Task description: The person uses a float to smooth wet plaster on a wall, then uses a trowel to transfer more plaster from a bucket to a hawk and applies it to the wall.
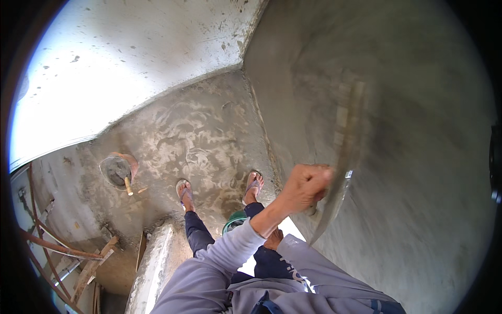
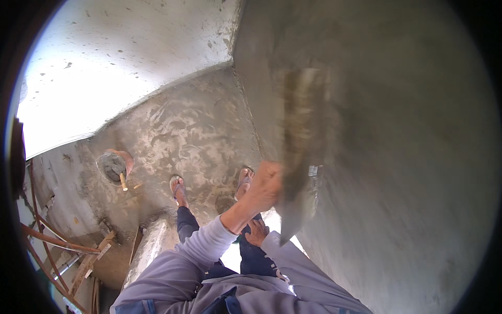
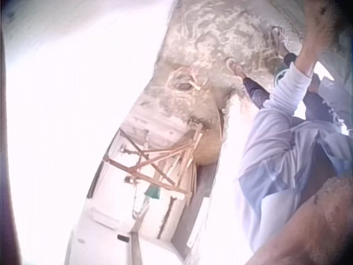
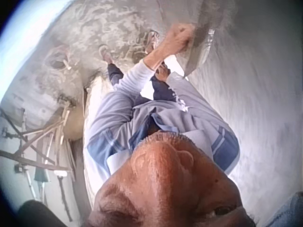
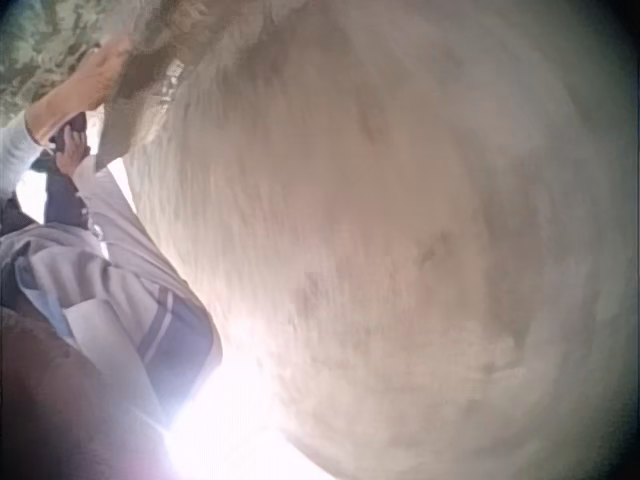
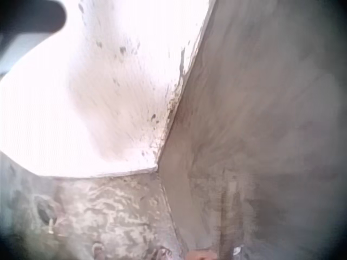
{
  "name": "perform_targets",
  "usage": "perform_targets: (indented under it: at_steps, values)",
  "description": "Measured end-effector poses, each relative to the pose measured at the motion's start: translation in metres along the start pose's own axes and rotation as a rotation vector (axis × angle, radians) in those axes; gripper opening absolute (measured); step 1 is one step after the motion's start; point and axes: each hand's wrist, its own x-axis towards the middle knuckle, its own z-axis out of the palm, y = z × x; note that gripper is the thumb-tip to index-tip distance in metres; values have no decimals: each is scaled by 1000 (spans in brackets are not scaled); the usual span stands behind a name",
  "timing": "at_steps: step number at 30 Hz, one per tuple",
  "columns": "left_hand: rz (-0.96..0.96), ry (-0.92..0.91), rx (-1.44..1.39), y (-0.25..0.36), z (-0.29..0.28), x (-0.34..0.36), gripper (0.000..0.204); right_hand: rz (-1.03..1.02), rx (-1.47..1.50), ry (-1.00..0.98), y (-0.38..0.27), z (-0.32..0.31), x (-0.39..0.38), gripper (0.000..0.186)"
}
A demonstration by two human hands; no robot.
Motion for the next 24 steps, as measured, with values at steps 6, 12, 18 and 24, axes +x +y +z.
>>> perform_targets:
  at_steps: [6,12,18,24]
  values:
    - [-235,413,-565,-16,-87,-96,32,-138,127,56,-12,-1,-24,60]
    - [-326,675,-778,-30,-255,-206,32,225,336,-40,-58,-35,-62,32]
    - [-287,736,-790,14,-377,-272,33,305,608,87,-123,-52,-104,42]
    - [-290,698,-742,59,-440,-283,34,314,742,396,-185,-27,-123,51]
